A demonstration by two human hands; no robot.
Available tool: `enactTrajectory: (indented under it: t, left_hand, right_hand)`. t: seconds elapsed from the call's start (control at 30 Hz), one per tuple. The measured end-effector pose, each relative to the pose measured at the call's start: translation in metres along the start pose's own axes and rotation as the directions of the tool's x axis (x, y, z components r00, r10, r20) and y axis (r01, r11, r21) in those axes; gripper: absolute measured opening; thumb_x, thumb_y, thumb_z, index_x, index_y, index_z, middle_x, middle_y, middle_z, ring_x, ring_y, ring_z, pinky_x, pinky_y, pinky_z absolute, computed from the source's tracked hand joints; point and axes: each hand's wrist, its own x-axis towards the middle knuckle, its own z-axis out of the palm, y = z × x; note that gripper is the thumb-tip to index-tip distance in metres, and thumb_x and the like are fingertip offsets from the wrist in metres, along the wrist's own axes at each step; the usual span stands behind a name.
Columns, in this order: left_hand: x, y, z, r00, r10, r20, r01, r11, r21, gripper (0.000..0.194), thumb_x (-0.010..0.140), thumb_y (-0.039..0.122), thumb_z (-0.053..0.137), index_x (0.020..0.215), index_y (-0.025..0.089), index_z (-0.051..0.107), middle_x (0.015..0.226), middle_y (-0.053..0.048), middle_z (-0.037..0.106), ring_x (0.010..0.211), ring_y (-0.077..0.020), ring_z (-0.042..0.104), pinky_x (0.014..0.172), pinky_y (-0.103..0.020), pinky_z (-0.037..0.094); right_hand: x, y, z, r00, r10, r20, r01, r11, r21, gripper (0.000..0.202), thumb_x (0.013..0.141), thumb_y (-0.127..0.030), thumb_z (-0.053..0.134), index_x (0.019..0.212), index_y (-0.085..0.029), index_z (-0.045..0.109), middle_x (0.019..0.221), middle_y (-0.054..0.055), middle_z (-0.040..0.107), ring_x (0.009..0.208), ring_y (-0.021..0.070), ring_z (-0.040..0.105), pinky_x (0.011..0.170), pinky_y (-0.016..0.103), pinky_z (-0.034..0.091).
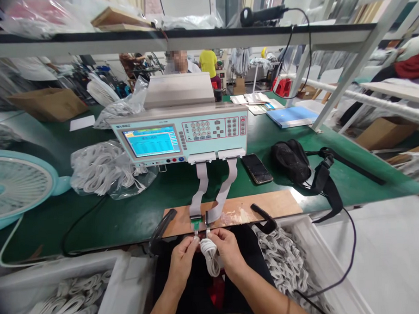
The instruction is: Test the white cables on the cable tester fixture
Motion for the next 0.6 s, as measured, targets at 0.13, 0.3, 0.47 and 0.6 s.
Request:
enactTrajectory:
  t: [0.13,0.3,0.47,0.6]
  left_hand:
    - [-0.003,-0.015,0.008,0.998,-0.021,-0.063,0.017,0.998,-0.061,0.029,0.083,0.039,0.051,0.066,0.016,0.058,0.064,0.001,0.057,0.065,-0.0151,0.049,0.061,-0.022,0.038]
    - [-0.006,-0.020,0.016,0.989,-0.001,-0.149,-0.012,0.996,-0.092,0.030,0.085,0.037,0.051,0.063,0.016,0.056,0.063,0.001,0.054,0.064,-0.0132,0.048,0.061,-0.021,0.038]
    - [-0.005,-0.015,0.020,0.977,-0.019,-0.211,-0.011,0.990,-0.140,0.033,0.084,0.037,0.050,0.060,0.016,0.054,0.062,0.001,0.053,0.063,-0.0131,0.049,0.060,-0.021,0.037]
    - [0.001,-0.019,0.025,0.976,-0.050,-0.212,0.019,0.989,-0.144,0.033,0.083,0.039,0.051,0.060,0.015,0.055,0.058,0.002,0.052,0.059,-0.0116,0.047,0.058,-0.022,0.037]
  right_hand:
    - [0.002,0.002,-0.001,1.000,0.008,0.006,-0.008,1.000,0.003,0.035,0.061,-0.044,0.076,0.062,-0.012,0.062,0.053,-0.001,0.058,0.047,0.0091,0.044,0.049,0.022,0.034]
    - [0.003,0.008,-0.005,1.000,0.019,0.020,-0.020,1.000,0.020,0.030,0.063,-0.042,0.076,0.066,-0.014,0.065,0.057,0.000,0.061,0.050,0.0098,0.047,0.052,0.022,0.035]
    - [0.005,0.010,-0.008,0.999,0.019,0.039,-0.020,1.000,0.020,0.026,0.065,-0.040,0.076,0.067,-0.015,0.066,0.057,-0.001,0.061,0.051,0.0109,0.049,0.053,0.022,0.036]
    - [0.006,0.009,-0.007,0.999,0.032,0.041,-0.033,0.999,0.006,0.027,0.064,-0.040,0.077,0.068,-0.015,0.067,0.060,0.001,0.064,0.055,0.0133,0.053,0.056,0.023,0.040]
